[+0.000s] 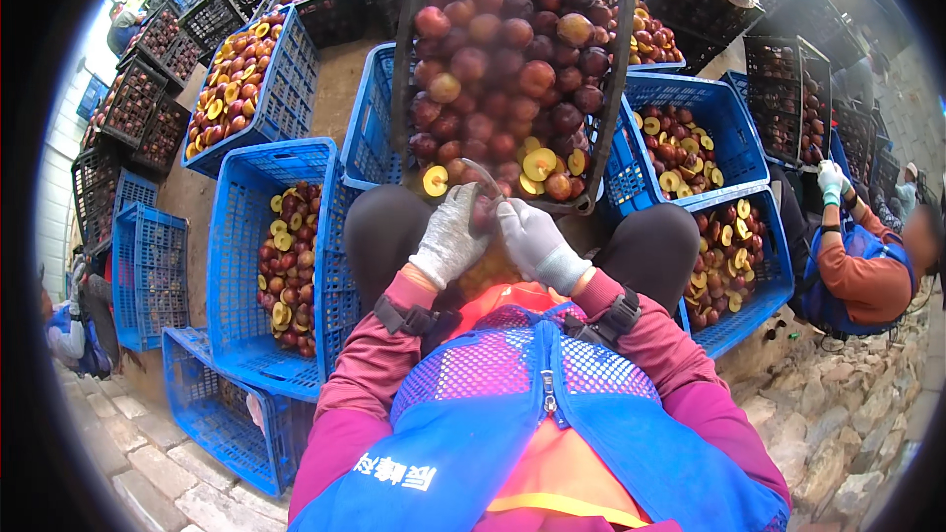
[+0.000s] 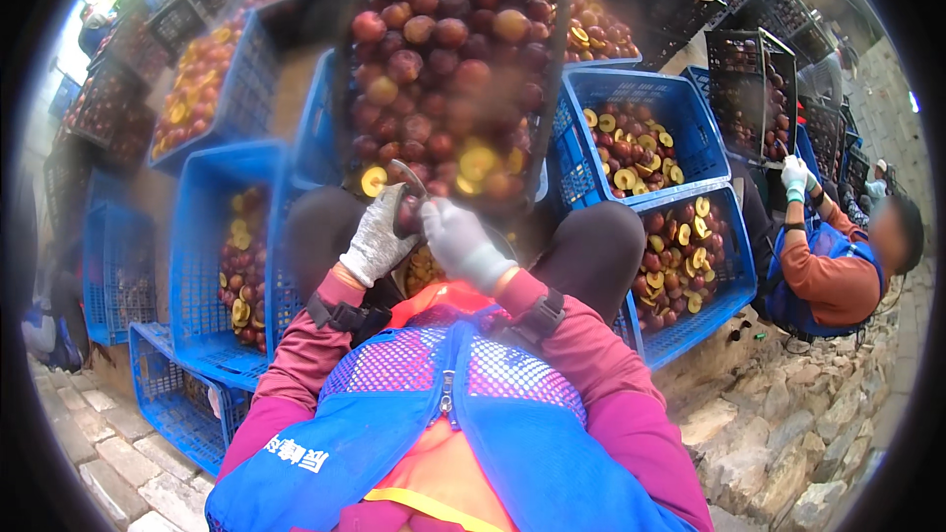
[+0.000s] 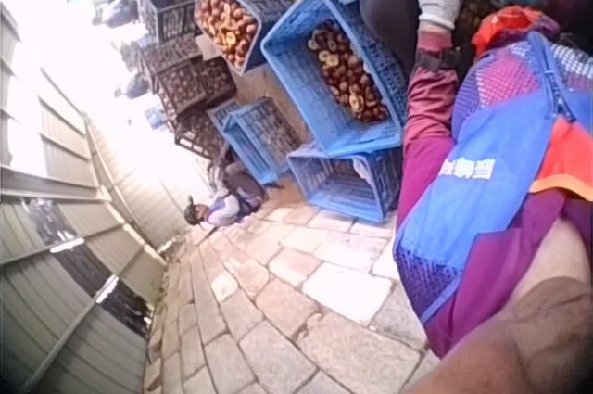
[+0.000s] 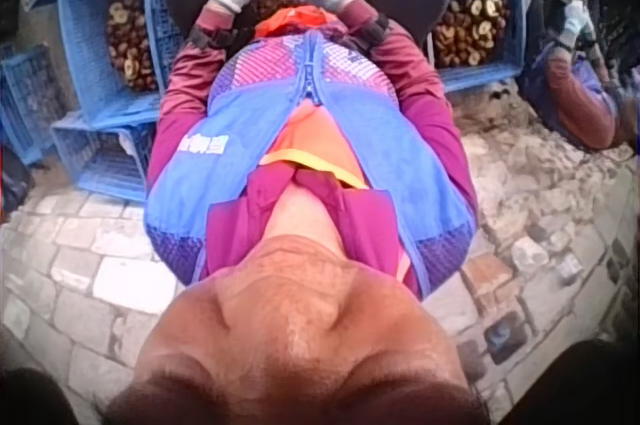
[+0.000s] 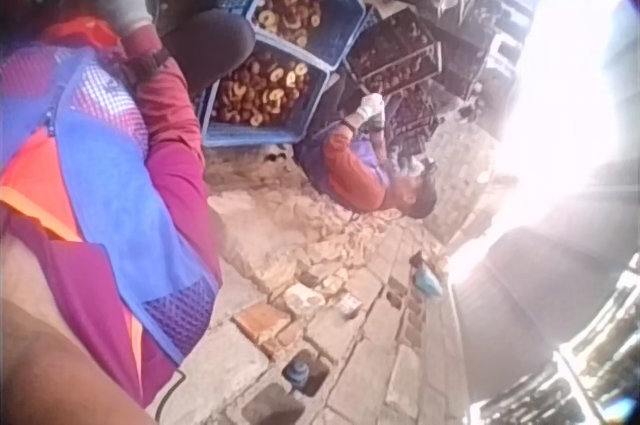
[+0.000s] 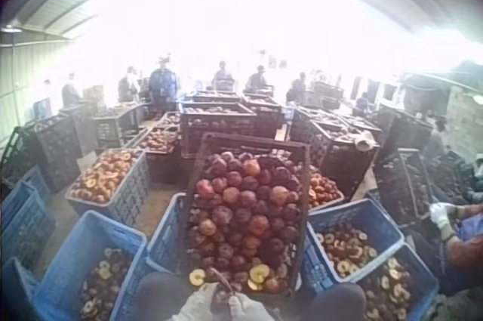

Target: The recorder is peeling and pitting plums or nectarines using a small hand knife.

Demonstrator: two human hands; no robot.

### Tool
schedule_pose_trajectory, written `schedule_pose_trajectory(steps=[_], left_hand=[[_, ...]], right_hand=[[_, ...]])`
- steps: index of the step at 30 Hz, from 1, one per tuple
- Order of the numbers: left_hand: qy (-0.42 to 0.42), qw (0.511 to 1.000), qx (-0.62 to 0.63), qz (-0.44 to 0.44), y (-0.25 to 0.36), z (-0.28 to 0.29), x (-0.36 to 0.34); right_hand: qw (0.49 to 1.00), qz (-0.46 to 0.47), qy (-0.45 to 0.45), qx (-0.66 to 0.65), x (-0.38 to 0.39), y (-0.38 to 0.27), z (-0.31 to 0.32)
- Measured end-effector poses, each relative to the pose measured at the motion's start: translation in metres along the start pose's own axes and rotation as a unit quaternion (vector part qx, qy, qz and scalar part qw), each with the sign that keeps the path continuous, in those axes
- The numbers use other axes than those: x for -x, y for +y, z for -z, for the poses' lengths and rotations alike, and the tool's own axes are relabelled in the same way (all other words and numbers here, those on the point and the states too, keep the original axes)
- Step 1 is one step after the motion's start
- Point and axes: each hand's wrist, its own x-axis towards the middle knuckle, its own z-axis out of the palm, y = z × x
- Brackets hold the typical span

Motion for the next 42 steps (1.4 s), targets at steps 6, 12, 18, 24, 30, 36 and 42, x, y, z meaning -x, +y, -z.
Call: schedule_pose_trajectory(steps=[6,12,18,24,30,36,42], left_hand=[[-0.035,0.999,-0.026,0.014,0.003,-0.009,-0.002],[0.033,0.997,-0.027,-0.058,-0.003,-0.020,0.001],[0.032,0.999,0.013,-0.029,-0.012,-0.024,-0.002],[0.026,0.874,0.483,0.057,0.016,0.007,-0.001],[-0.046,0.897,0.430,0.087,0.030,0.020,0.012],[0.226,0.946,0.226,-0.051,0.019,0.004,0.005],[0.049,0.736,0.674,0.025,0.046,0.048,0.010]], right_hand=[[0.988,-0.133,-0.060,-0.053,0.007,-0.013,0.012],[0.978,-0.155,-0.067,-0.119,0.006,-0.002,0.010],[0.998,-0.028,0.010,-0.056,-0.002,0.028,-0.013],[0.969,-0.061,0.021,-0.238,-0.008,0.011,0.006],[0.981,0.130,0.111,0.095,-0.001,0.030,-0.006],[0.941,0.086,0.131,0.301,0.012,0.079,0.036],[0.972,0.204,0.098,-0.060,0.039,0.007,0.049]])
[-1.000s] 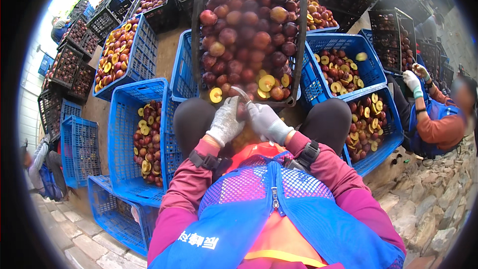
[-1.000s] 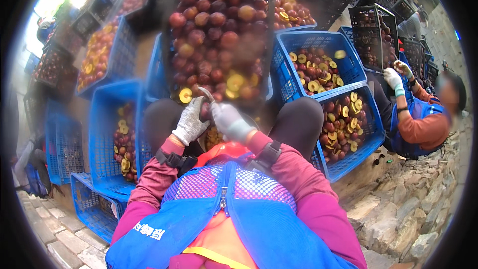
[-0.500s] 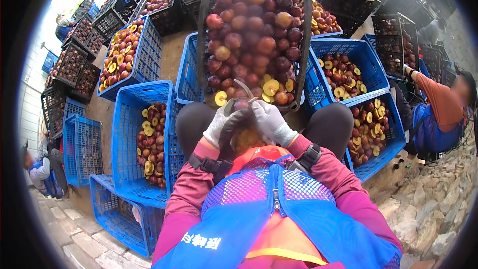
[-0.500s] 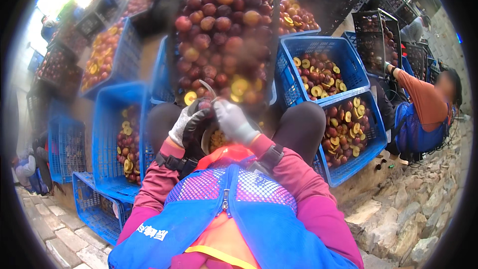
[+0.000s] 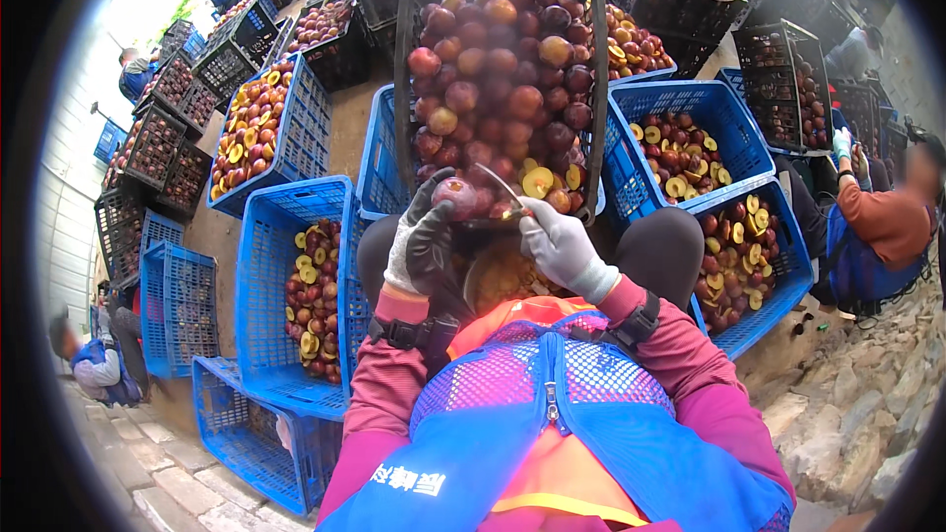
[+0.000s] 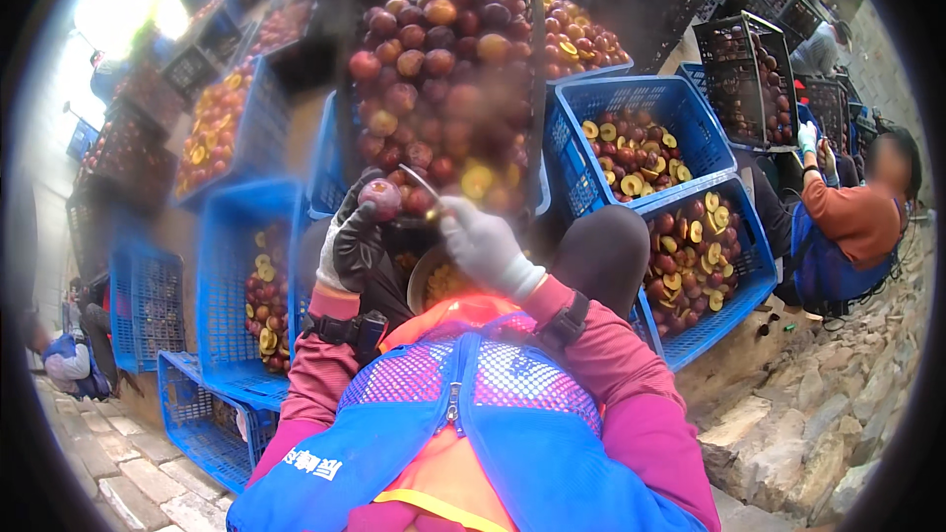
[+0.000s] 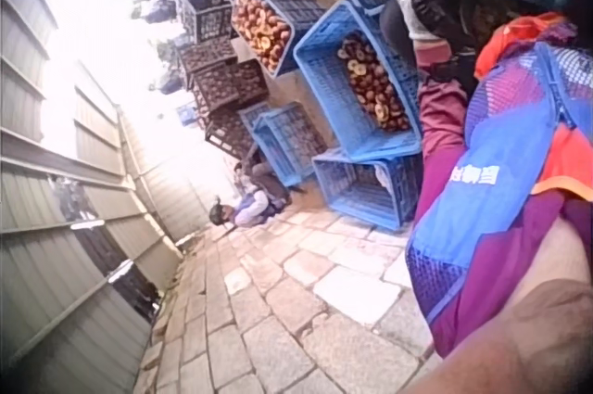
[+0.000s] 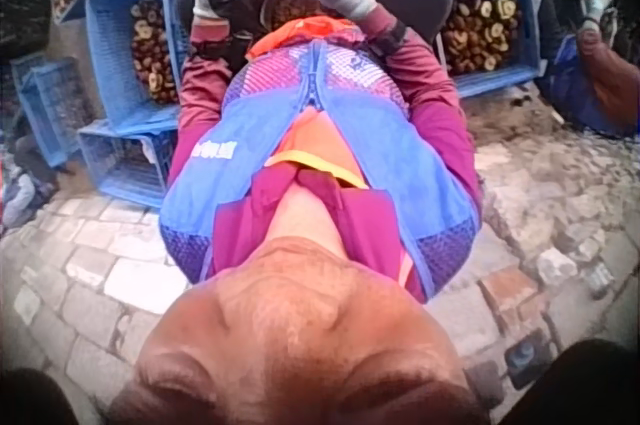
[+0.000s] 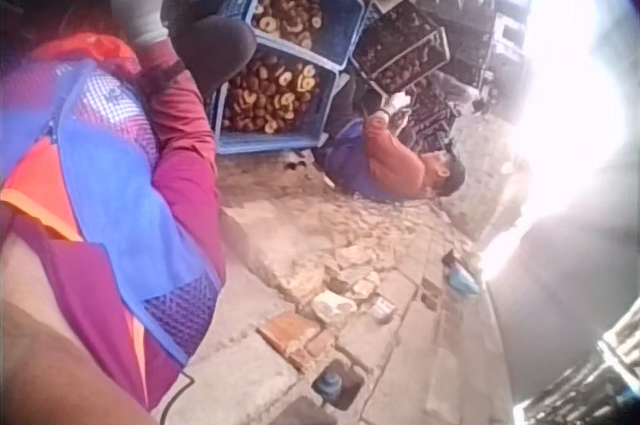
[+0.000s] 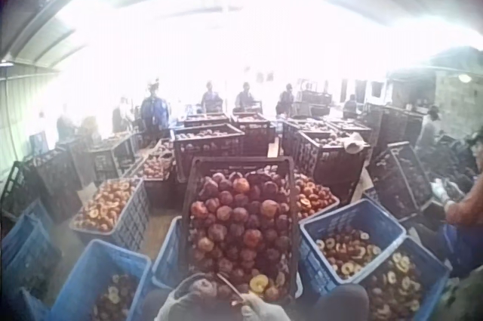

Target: The recorder is peeling and pitting plums or nectarines using a small hand knife.

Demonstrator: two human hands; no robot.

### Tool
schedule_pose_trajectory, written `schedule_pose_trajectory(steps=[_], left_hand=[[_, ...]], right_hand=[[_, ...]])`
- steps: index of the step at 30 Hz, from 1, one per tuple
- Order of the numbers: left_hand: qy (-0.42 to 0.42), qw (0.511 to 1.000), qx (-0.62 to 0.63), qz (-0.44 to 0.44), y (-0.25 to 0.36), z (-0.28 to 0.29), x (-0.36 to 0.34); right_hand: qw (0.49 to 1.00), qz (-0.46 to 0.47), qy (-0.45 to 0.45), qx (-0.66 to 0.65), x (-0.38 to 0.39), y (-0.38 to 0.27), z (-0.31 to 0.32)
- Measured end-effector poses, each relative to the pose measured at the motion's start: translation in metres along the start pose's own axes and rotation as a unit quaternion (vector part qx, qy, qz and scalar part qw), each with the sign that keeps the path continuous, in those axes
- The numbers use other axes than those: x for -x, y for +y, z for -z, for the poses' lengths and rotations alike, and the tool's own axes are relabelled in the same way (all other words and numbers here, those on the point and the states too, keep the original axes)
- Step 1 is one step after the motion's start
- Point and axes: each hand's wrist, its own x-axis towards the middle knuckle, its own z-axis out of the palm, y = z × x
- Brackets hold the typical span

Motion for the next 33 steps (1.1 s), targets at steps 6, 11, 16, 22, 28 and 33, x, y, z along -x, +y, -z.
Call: schedule_pose_trajectory(steps=[6,11,16,22,28,33], left_hand=[[-0.021,0.994,0.084,0.069,-0.003,-0.021,0.012],[0.010,0.996,0.059,0.059,-0.007,-0.034,0.018],[-0.026,0.998,0.003,0.056,-0.016,-0.032,0.020],[0.046,0.994,-0.082,0.056,-0.029,-0.057,0.020],[0.083,0.959,0.267,0.047,-0.069,-0.021,0.003],[0.102,0.994,-0.019,0.014,-0.065,-0.018,0.005]], right_hand=[[0.992,0.052,-0.012,0.117,0.016,-0.020,0.003],[0.983,0.069,-0.023,0.168,0.021,-0.018,0.003],[0.970,0.065,-0.039,0.230,0.023,-0.012,0.000],[0.963,0.052,-0.042,0.260,0.025,0.004,-0.010],[0.959,0.054,-0.048,0.275,0.033,0.006,-0.013],[0.959,0.032,-0.054,0.277,0.031,0.014,-0.014]])
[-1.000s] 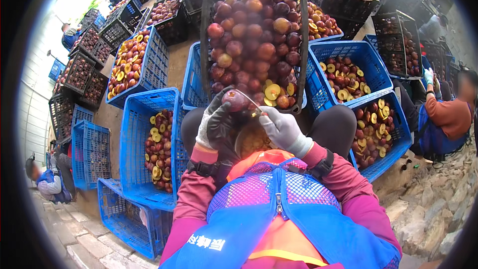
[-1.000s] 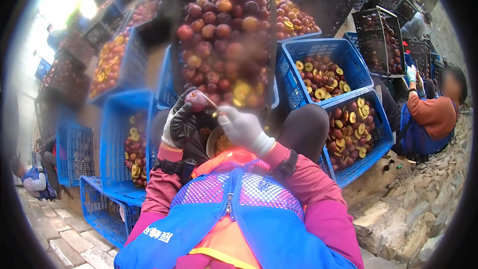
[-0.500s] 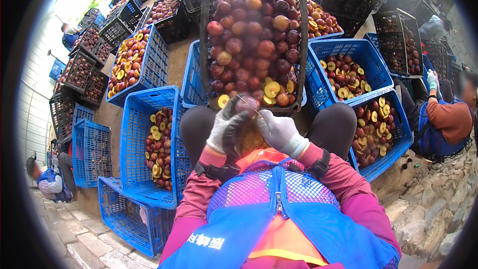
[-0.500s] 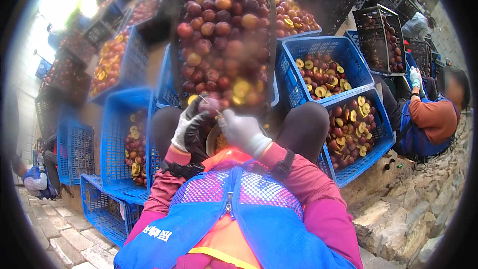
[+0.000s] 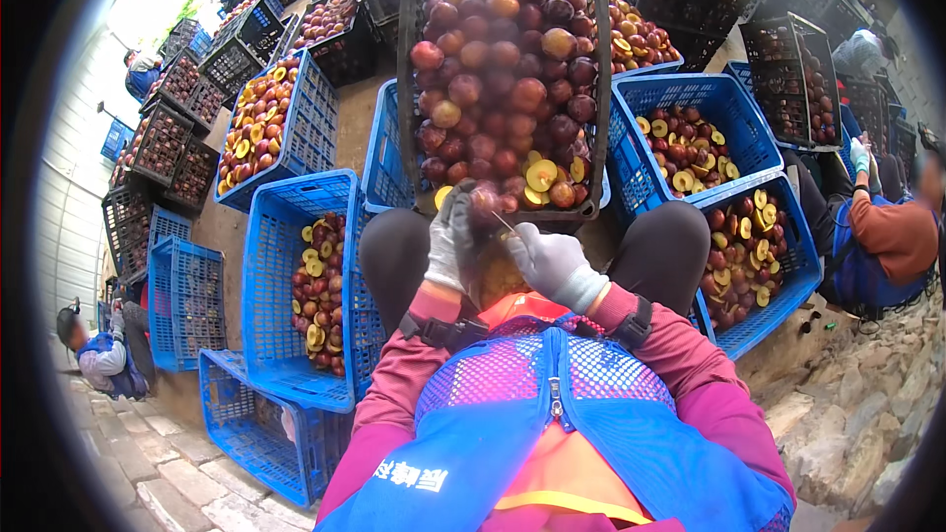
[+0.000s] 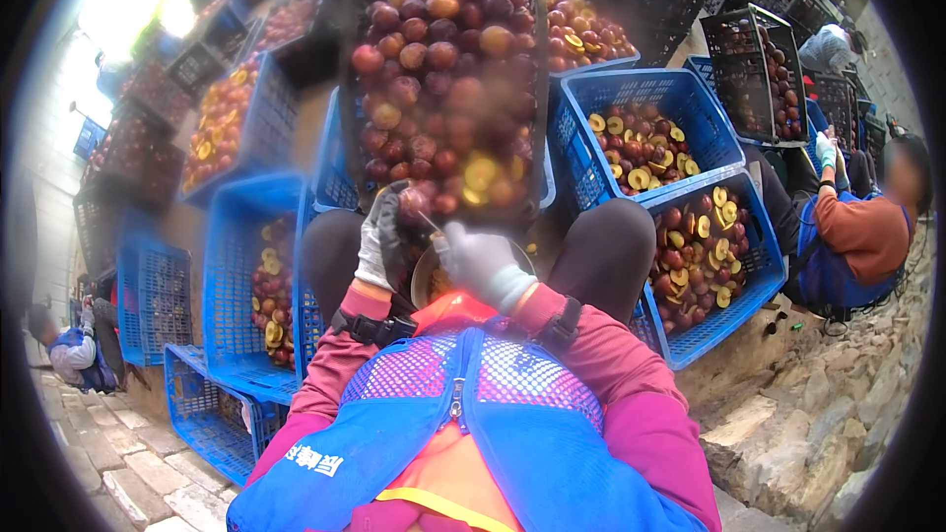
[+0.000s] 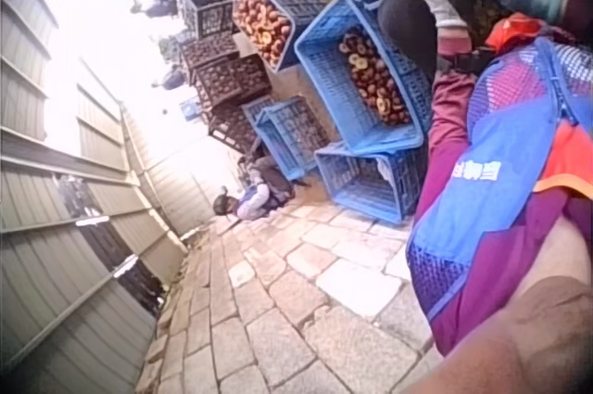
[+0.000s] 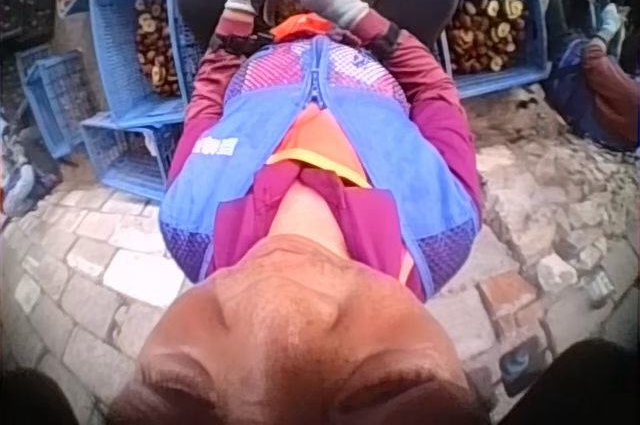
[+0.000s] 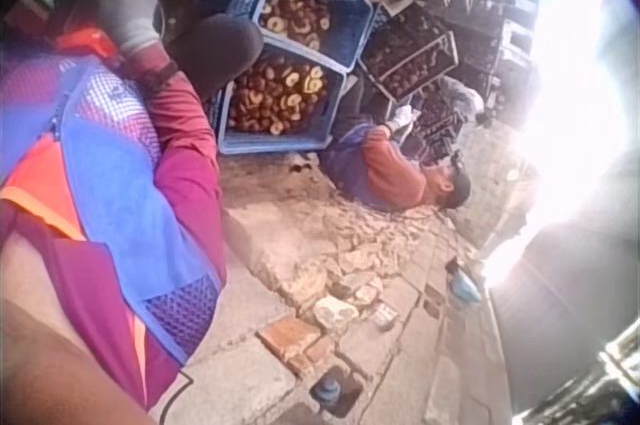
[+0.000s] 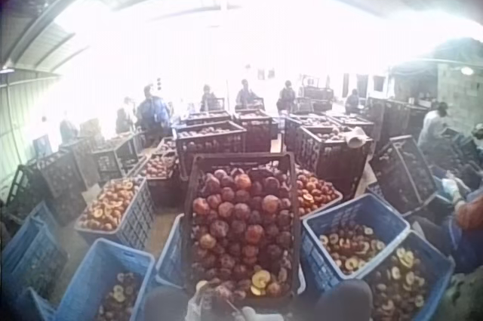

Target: The recorder is peeling and pitting plums or nectarines using a small hand knife.

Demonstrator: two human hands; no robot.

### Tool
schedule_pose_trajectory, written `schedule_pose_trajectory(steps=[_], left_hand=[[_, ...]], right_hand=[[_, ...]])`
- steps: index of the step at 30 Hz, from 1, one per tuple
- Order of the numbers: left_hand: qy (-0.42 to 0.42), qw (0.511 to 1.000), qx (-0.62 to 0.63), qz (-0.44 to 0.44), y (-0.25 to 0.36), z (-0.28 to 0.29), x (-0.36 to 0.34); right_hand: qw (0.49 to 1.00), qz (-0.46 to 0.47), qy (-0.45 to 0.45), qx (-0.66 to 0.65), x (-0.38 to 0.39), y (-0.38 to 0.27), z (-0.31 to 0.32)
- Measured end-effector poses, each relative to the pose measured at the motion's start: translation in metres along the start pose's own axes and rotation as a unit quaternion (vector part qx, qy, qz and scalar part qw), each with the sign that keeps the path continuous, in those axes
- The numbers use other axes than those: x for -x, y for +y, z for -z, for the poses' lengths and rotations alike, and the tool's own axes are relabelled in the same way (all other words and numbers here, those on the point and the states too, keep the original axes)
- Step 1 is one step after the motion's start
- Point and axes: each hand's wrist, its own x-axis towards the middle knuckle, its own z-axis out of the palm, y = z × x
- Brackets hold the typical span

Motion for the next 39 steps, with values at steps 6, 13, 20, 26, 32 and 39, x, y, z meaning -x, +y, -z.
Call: schedule_pose_trajectory(steps=[6,13,20,26,32,39], left_hand=[[-0.004,0.939,-0.324,-0.117,-0.004,-0.006,0.005],[0.000,0.989,0.086,0.119,0.009,-0.017,0.015],[-0.021,0.995,-0.071,0.071,0.017,-0.022,0.024],[-0.009,0.974,0.183,0.132,-0.002,-0.011,0.015],[-0.051,0.960,0.248,0.119,-0.001,-0.002,0.013],[-0.063,0.988,-0.078,0.120,0.016,-0.019,0.033]], right_hand=[[1.000,0.002,-0.001,-0.012,-0.005,0.000,-0.002],[0.998,0.051,0.000,0.043,0.004,0.004,0.003],[0.996,0.067,0.001,0.060,-0.001,0.003,0.007],[0.992,0.086,-0.022,0.089,0.007,0.013,0.013],[0.992,0.082,-0.045,0.090,0.022,0.022,0.025],[0.956,-0.105,0.074,-0.265,0.007,0.007,0.049]])
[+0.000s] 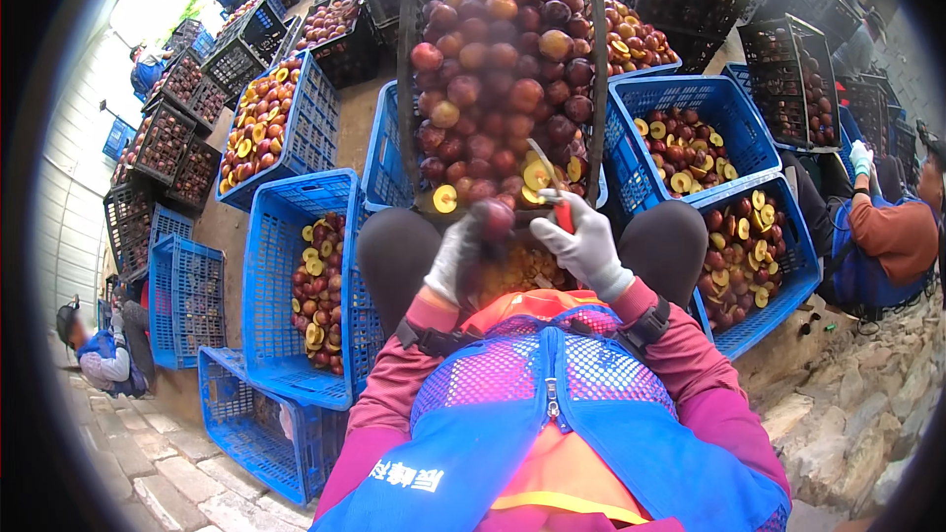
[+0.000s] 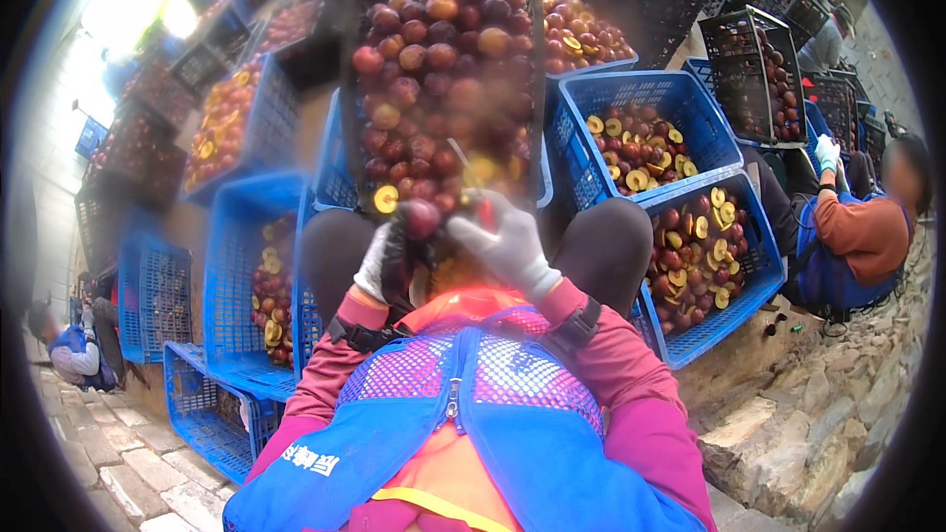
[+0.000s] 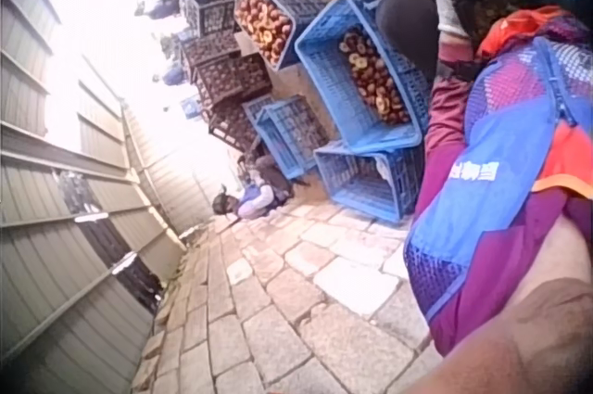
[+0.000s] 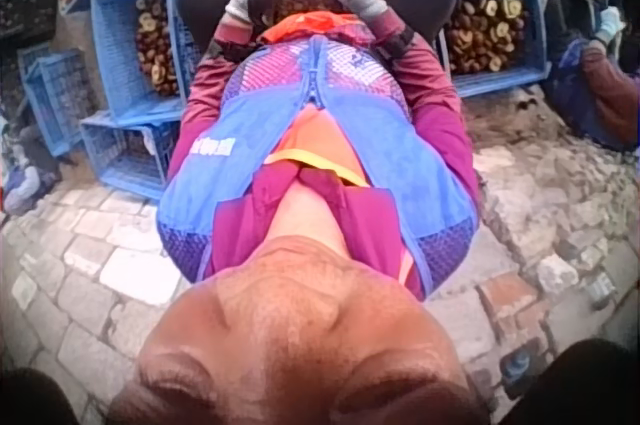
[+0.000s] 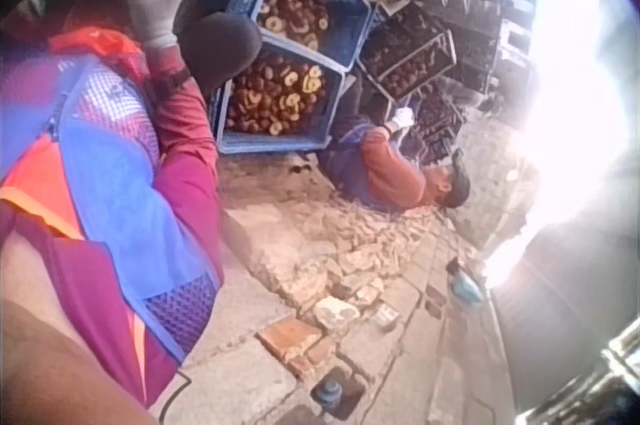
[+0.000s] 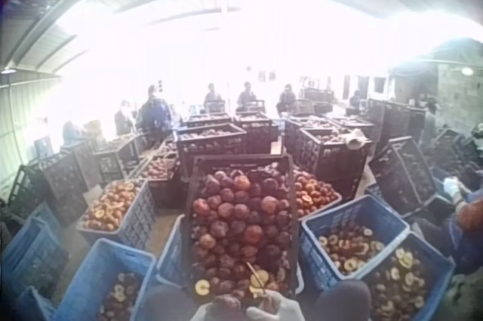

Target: The recorder is peeling and pitting plums or nectarines using a small hand knife.

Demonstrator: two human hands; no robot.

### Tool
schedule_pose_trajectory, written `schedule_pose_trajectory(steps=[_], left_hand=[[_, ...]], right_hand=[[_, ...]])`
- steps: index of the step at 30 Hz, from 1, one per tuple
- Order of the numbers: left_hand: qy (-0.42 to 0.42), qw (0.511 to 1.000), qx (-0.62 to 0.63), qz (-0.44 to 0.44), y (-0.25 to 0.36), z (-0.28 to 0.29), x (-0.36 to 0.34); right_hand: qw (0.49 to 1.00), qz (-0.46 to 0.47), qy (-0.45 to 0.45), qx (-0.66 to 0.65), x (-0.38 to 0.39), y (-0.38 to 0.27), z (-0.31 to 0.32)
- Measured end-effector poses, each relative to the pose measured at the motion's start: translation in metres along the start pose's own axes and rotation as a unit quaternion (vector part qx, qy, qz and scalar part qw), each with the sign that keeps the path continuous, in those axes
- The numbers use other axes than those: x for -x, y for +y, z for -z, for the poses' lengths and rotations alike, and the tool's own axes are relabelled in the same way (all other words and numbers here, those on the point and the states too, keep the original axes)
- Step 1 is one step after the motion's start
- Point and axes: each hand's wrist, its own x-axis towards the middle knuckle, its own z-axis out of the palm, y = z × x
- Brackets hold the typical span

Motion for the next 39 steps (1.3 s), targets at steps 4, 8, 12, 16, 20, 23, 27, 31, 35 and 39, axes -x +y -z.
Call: schedule_pose_trajectory(steps=[4,8,12,16,20,23,27,31,35,39], left_hand=[[-0.112,0.973,-0.196,-0.042,-0.023,-0.002,-0.007],[-0.035,0.988,-0.134,0.063,-0.035,-0.007,-0.010],[-0.098,0.948,-0.284,0.105,-0.027,-0.003,-0.009],[-0.219,0.952,-0.199,-0.083,-0.055,0.019,-0.010],[-0.168,0.978,-0.124,-0.011,-0.088,0.053,-0.026],[-0.085,0.995,-0.058,0.020,-0.028,0.015,-0.013],[-0.359,0.884,0.283,0.097,-0.034,0.061,-0.041],[-0.145,0.986,-0.062,-0.058,-0.028,0.051,-0.032],[-0.056,0.972,0.228,0.032,-0.023,0.069,-0.046],[-0.117,0.975,0.189,0.009,0.044,0.073,-0.018]], right_hand=[[0.992,-0.085,-0.072,-0.052,-0.002,0.006,-0.014],[0.998,-0.068,-0.002,-0.011,0.006,0.022,-0.031],[0.991,0.096,0.034,0.082,0.005,0.008,-0.034],[0.953,0.233,-0.018,0.193,-0.002,-0.016,-0.031],[0.981,0.180,-0.069,0.009,-0.022,-0.011,-0.032],[0.938,-0.202,-0.099,-0.262,-0.034,-0.028,-0.003],[0.911,-0.207,-0.082,-0.348,-0.039,-0.001,-0.004],[0.921,-0.232,-0.064,-0.306,-0.041,0.020,-0.009],[0.932,-0.220,-0.055,-0.283,-0.074,0.043,-0.016],[0.888,-0.245,-0.058,-0.384,-0.099,0.028,-0.019]])
